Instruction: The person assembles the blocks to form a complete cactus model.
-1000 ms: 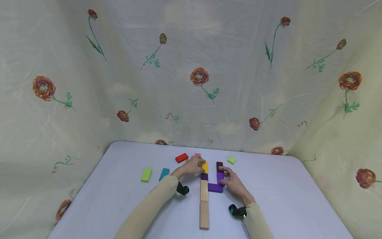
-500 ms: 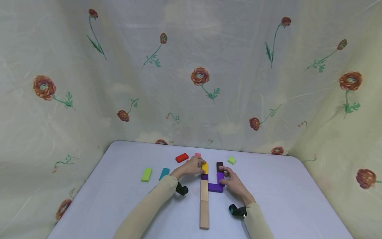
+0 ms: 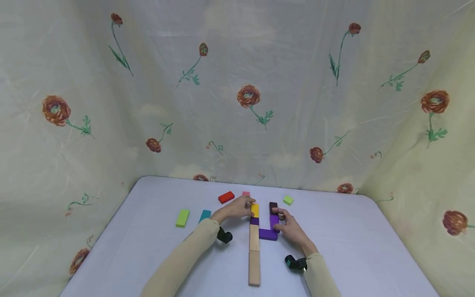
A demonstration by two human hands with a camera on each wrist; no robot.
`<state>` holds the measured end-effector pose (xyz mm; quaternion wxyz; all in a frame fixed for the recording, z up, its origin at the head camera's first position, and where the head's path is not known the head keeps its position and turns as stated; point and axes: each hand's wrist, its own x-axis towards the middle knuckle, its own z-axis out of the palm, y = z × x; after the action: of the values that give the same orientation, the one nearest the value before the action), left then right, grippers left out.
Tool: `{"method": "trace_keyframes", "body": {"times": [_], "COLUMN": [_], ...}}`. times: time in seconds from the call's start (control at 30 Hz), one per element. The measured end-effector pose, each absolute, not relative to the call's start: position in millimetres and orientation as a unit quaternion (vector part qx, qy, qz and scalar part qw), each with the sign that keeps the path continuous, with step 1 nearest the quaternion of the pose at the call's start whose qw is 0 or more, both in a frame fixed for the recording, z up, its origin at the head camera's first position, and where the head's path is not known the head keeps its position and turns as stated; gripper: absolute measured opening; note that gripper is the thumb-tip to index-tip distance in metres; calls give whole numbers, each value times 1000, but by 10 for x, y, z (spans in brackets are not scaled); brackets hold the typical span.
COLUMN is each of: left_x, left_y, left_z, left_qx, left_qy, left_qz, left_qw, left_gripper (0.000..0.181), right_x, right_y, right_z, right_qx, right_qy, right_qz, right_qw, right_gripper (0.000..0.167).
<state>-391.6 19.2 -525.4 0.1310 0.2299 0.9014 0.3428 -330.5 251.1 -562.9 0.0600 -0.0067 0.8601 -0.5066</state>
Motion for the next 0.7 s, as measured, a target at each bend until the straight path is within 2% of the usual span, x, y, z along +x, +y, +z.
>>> {"method": "trace_keyframes", "body": {"times": [0.27, 0.4, 0.7], "left_x": [-4026, -4104, -4160], "left_y": [-64, -222, -420], "left_z": [-5168, -5106, -5069], "left_qx": [254, 265, 198], "left_qy": [871, 879, 903], "left_qz": [396, 378, 370], "left_qw": [141, 114, 97], "left_gripper": [37, 36, 38], "right_x": [-3283, -3278, -3276], "right_y": [2505, 2505, 2501], "right_z": [-5613, -5601, -5613], "right_qx": [1, -3, -3], "right_qy": [858, 858, 862], "right_qz": [-509, -509, -503], "right_qw": [65, 61, 61], "right_gripper": [57, 58, 58]}}
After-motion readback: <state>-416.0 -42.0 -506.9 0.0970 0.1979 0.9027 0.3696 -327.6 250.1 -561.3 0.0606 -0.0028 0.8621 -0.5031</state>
